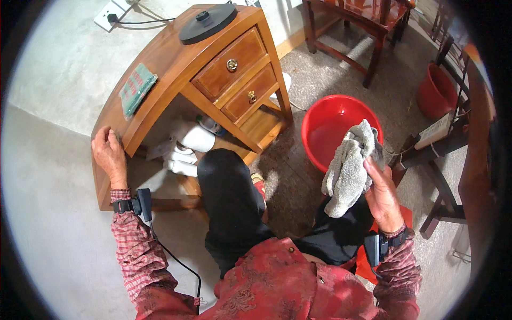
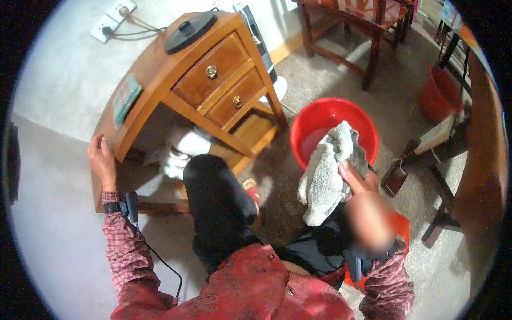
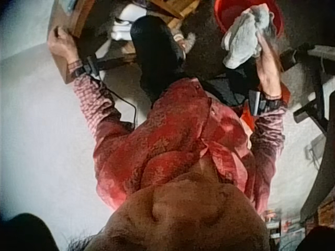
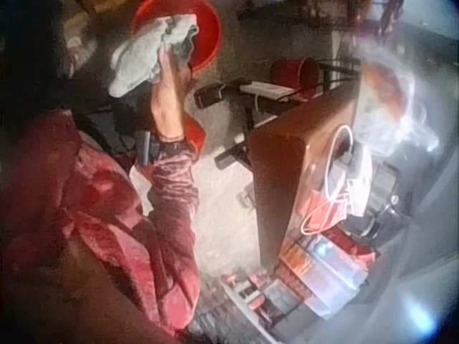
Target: The person wets and wrings a cloth in a basin of water, wipes the surfaces of a wooden drawer unit, and then places various items into plastic bags.
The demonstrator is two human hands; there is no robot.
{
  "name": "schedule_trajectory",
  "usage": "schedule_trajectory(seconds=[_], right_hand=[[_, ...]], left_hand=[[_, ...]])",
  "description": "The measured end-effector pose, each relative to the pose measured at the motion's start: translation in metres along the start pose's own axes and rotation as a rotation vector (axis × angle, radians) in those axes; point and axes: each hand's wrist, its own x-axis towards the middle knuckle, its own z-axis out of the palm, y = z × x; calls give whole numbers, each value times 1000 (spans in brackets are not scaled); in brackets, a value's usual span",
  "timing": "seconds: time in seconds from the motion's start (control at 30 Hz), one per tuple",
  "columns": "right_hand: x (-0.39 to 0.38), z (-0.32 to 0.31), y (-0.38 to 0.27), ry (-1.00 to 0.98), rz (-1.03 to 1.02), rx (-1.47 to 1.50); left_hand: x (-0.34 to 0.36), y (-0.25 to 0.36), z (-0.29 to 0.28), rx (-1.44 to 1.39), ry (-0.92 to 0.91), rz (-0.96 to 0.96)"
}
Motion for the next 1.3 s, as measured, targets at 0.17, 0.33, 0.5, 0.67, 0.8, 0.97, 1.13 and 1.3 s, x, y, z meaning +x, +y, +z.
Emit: schedule_trajectory(seconds=[0.17,0.33,0.5,0.67,0.8,0.97,1.13,1.3], right_hand=[[-3,22,-15,-33,92,178],[0,23,-15,-70,73,111],[1,16,0,1,-91,-66],[-1,20,-7,19,-52,-100],[0,25,-13,21,-156,-113],[-6,45,-26,-77,-178,92],[-4,33,-17,-42,-128,118],[-11,46,-24,-93,-137,111]], left_hand=[[-2,4,-2,49,16,14],[-4,13,-3,34,59,23],[2,16,-8,60,130,62],[0,21,-7,37,160,73],[-1,21,-7,-5,209,84],[2,10,-4,6,231,124],[-1,14,-1,19,226,94],[-1,15,-6,-20,276,137]])
